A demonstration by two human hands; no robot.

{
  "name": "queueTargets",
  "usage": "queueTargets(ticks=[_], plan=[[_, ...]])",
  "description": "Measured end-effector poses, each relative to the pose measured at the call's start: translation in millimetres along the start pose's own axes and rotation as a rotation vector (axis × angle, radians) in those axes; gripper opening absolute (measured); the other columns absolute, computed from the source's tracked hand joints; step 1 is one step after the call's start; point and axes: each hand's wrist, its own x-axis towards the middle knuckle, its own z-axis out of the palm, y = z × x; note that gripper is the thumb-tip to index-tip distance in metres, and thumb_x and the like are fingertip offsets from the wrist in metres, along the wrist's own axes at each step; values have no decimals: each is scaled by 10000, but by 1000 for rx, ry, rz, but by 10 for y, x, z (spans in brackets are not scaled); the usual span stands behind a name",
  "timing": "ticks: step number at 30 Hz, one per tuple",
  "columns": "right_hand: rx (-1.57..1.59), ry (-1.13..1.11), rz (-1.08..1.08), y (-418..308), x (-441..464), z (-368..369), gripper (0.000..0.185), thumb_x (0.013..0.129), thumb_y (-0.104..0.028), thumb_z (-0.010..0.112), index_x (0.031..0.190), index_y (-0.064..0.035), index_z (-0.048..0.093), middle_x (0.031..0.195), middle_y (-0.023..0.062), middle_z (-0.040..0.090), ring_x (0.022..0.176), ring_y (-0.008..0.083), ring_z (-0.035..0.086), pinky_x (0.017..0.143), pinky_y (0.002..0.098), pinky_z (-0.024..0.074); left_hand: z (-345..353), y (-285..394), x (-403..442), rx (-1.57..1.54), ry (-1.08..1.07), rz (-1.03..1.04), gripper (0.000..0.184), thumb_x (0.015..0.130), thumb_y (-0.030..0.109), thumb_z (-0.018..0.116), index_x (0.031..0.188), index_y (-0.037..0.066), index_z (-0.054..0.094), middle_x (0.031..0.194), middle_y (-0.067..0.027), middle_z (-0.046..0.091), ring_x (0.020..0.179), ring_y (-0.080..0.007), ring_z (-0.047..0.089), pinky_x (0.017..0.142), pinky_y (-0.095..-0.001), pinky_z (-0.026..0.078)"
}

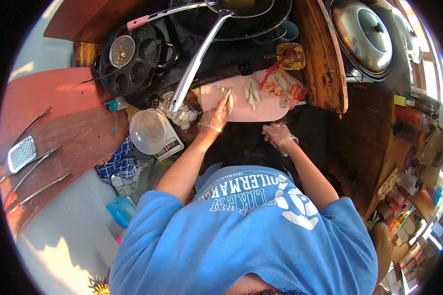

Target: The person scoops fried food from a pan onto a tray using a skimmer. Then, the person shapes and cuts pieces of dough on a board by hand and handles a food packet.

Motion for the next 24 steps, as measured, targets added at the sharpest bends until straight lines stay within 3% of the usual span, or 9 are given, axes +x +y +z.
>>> queueTargets(ticks=[2,7,11,13,14,17,20,22,24], plan=[[48,-10,-5,-279,67,173,349,893,-364,617,862,-23,684,678,60,651,466,128,534,419,292,431,-107,35,-26,-105,72,11,526,912,150,540,1420,196,410,717,-224,658,611,-407,655,537,-518,526],[-473,1,-418,-226,654,519,362,891,-340,577,869,7,679,691,104,677,556,178,620,510,334,505,-215,140,-186,-5,-74,10,536,892,161,535,1414,185,417,853,-202,689,713,-404,675,621,-531,543],[-507,162,-432,-574,307,464,368,869,-335,581,858,21,674,748,158,690,616,267,664,584,370,526,-61,37,-187,67,-224,-61,625,836,105,545,1437,188,394,910,-196,696,769,-386,687,677,-516,554],[-478,533,-430,-582,194,423,364,855,-329,591,825,26,667,788,203,692,707,345,685,678,422,535,-87,4,-174,103,-197,91,542,854,108,560,1384,76,451,855,-210,689,702,-366,685,606,-494,556],[-509,498,-323,-682,102,372,363,841,-361,597,839,-6,671,919,244,680,924,388,663,826,464,516,-105,6,-173,100,-195,87,542,854,108,560,1384,76,451,855,-210,689,702,-366,685,606,-494,556],[-598,581,-323,-670,106,324,408,828,-390,609,840,12,676,935,250,683,948,400,662,859,473,510,-157,53,-105,158,-191,153,531,852,98,543,1377,114,461,900,-226,684,728,-371,686,612,-501,554],[-708,545,-213,-873,171,387,436,811,-405,608,887,16,693,961,256,685,940,407,668,856,466,524,-172,38,10,114,-297,-4,463,871,119,545,1332,142,499,841,-230,678,696,-390,676,598,-511,544],[-693,524,-218,-912,236,368,433,808,-399,606,898,15,695,965,260,684,935,405,670,849,464,529,-113,-31,-1,-72,-30,-17,389,887,138,552,1276,137,531,760,-226,666,670,-409,667,574,-518,533],[-727,523,-213,-824,404,386,378,801,-364,612,910,-10,683,902,227,692,887,407,669,808,473,531,-212,8,-129,-114,-37,25,390,912,193,523,1299,141,515,780,-229,670,689,-420,664,601,-517,539]])
